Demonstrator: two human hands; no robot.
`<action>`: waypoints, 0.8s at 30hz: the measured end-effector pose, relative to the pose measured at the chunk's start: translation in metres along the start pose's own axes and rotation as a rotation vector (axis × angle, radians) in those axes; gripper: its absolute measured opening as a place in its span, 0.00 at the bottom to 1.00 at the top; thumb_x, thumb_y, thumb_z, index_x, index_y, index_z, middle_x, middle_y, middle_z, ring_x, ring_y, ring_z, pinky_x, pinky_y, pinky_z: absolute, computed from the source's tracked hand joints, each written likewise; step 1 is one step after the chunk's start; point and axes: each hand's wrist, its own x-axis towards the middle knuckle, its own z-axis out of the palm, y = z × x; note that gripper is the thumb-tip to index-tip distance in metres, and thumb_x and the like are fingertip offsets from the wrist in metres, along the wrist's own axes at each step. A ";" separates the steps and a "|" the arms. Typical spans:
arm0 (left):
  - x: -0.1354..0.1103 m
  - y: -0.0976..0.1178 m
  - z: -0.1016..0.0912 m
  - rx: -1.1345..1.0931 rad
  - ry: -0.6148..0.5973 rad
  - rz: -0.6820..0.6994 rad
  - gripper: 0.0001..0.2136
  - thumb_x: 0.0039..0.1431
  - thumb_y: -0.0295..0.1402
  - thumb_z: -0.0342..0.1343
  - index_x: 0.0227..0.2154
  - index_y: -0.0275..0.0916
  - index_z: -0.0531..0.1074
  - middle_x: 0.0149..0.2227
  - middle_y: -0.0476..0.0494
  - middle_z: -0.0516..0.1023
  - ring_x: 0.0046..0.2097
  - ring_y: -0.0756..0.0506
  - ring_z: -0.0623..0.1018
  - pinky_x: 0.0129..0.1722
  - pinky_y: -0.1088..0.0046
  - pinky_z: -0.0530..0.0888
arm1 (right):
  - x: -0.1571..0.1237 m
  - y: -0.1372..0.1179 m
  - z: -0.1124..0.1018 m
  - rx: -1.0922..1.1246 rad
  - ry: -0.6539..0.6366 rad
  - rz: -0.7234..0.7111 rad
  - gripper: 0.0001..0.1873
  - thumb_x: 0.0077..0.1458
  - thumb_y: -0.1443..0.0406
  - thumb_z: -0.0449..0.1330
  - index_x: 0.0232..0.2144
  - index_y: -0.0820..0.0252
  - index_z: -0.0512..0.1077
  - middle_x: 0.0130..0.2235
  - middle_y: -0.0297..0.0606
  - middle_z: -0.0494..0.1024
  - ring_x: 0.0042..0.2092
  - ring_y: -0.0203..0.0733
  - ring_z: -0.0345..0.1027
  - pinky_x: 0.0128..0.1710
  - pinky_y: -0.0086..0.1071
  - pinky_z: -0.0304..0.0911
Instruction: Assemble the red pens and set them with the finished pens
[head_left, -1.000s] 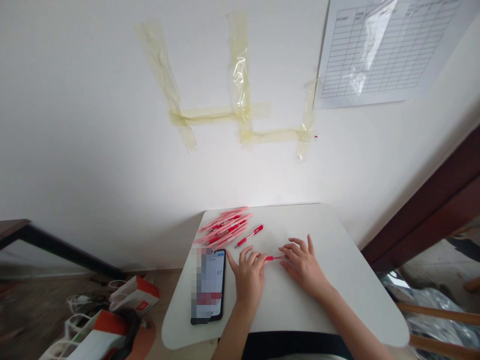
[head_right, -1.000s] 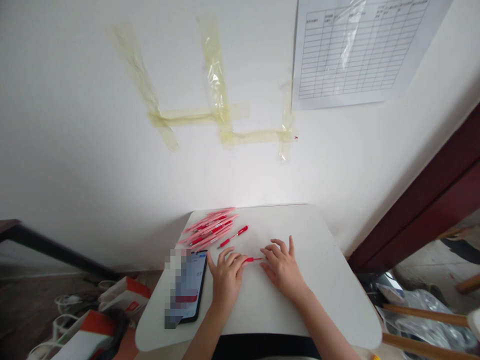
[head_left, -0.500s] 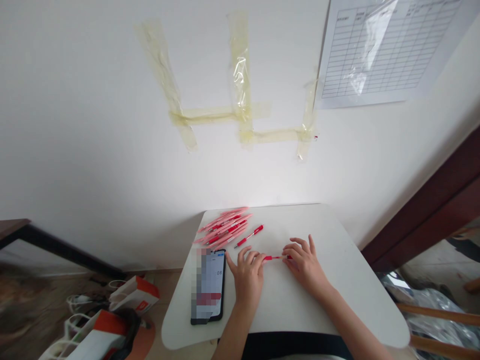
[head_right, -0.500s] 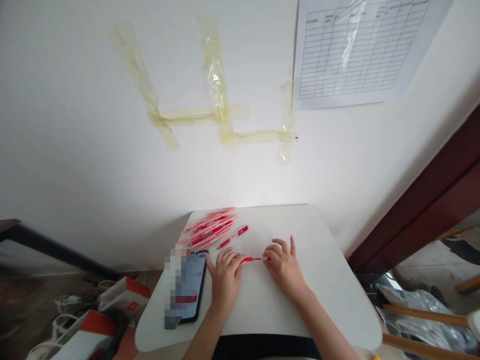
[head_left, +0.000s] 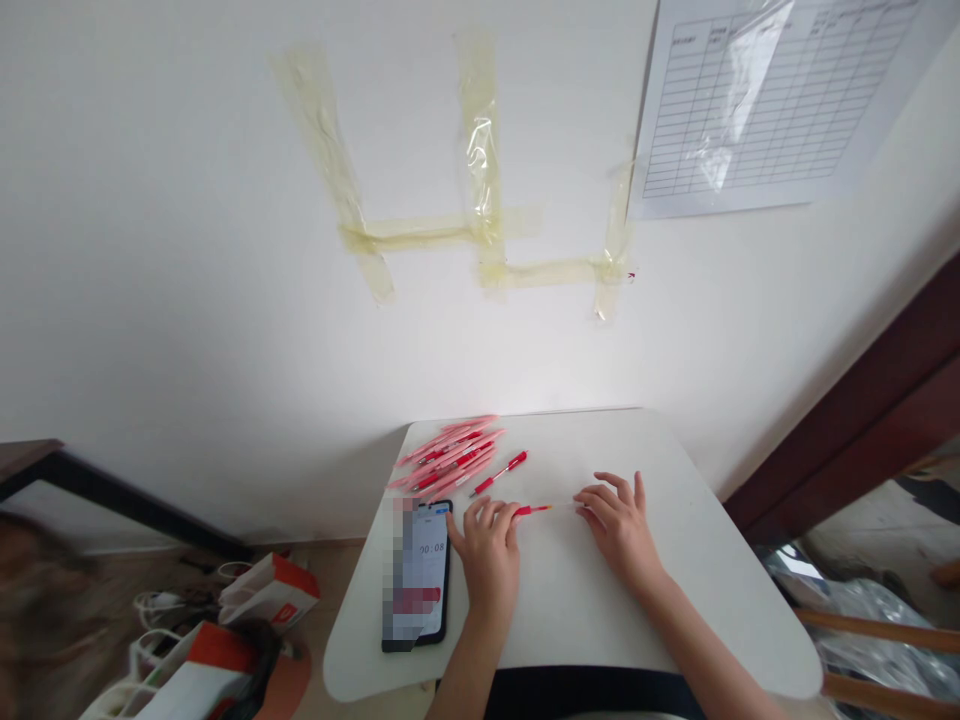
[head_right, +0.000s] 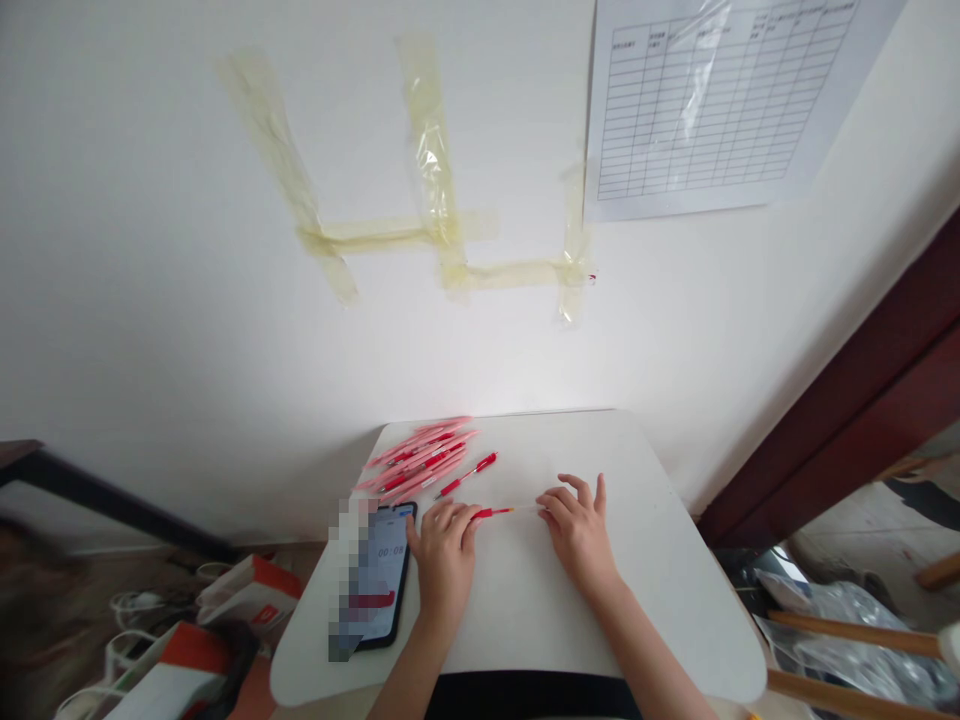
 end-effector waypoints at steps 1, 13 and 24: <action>0.000 0.000 0.000 0.003 0.002 -0.006 0.12 0.60 0.24 0.56 0.39 0.49 0.80 0.42 0.47 0.83 0.53 0.38 0.76 0.66 0.38 0.47 | 0.000 0.001 0.000 -0.008 0.011 0.010 0.11 0.66 0.66 0.53 0.43 0.51 0.76 0.41 0.35 0.82 0.56 0.52 0.68 0.66 0.69 0.39; 0.000 0.003 -0.005 0.110 0.009 -0.035 0.12 0.61 0.25 0.55 0.40 0.47 0.80 0.41 0.45 0.83 0.53 0.37 0.76 0.64 0.40 0.54 | -0.001 0.006 0.000 -0.029 0.009 0.061 0.13 0.66 0.65 0.54 0.41 0.46 0.79 0.42 0.32 0.83 0.58 0.52 0.68 0.66 0.71 0.34; 0.001 0.006 -0.005 0.127 -0.053 -0.068 0.10 0.59 0.27 0.58 0.37 0.48 0.81 0.41 0.46 0.82 0.51 0.37 0.74 0.63 0.37 0.54 | -0.002 0.009 -0.001 0.007 -0.130 0.048 0.18 0.65 0.68 0.53 0.44 0.40 0.79 0.47 0.33 0.82 0.62 0.54 0.64 0.64 0.76 0.32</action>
